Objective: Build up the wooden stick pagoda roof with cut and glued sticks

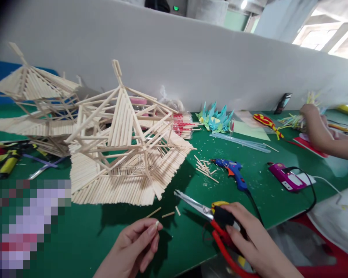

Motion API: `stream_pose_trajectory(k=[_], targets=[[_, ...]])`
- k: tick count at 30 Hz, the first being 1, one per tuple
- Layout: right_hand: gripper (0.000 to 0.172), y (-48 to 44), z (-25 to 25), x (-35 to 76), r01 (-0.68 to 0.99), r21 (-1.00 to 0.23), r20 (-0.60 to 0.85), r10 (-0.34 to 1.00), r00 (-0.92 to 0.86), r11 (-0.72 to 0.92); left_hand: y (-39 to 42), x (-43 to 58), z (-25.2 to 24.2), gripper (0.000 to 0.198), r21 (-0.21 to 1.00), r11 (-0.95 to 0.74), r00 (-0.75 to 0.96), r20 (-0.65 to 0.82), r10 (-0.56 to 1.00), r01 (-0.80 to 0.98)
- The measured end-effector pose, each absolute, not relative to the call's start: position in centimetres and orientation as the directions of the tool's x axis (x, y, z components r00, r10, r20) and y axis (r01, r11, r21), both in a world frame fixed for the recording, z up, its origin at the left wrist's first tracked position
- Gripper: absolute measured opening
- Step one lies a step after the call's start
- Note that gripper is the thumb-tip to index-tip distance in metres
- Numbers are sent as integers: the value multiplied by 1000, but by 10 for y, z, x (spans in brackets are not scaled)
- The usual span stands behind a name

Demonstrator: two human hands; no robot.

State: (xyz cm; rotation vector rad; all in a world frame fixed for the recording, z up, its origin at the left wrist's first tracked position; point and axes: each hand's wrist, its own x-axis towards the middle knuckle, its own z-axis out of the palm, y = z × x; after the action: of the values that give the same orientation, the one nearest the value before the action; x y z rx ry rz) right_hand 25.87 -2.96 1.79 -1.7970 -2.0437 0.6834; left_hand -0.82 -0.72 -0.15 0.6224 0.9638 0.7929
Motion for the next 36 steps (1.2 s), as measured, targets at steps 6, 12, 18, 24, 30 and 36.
stream_pose_trajectory(k=[6, 12, 18, 24, 30, 36], targets=[[44, -50, 25, 226, 766, -640, -265, 953, -150, -57, -11, -10, -2, 22, 851, 473, 297, -402, 866, -227], [57, -47, 21, 196, 745, -666, -250, 953, -172, -40, -15, -15, 1, 25, 893, 413, 272, -358, 893, -182], [61, -48, 21, 187, 782, -622, -248, 955, -165, -26, -19, -19, -5, 27, 920, 349, 272, -295, 916, -177], [62, -46, 22, 185, 764, -645, -212, 952, -219, 31, -17, -21, -6, 20, 964, 251, 265, -220, 939, -87], [61, -43, 23, 183, 765, -641, -182, 956, -231, 63, -16, -21, 0, 17, 968, 247, 258, -227, 939, -48], [57, -42, 25, 182, 742, -669, -190, 959, -211, 30, -17, -23, 0, 17, 965, 252, 251, -227, 941, -69]])
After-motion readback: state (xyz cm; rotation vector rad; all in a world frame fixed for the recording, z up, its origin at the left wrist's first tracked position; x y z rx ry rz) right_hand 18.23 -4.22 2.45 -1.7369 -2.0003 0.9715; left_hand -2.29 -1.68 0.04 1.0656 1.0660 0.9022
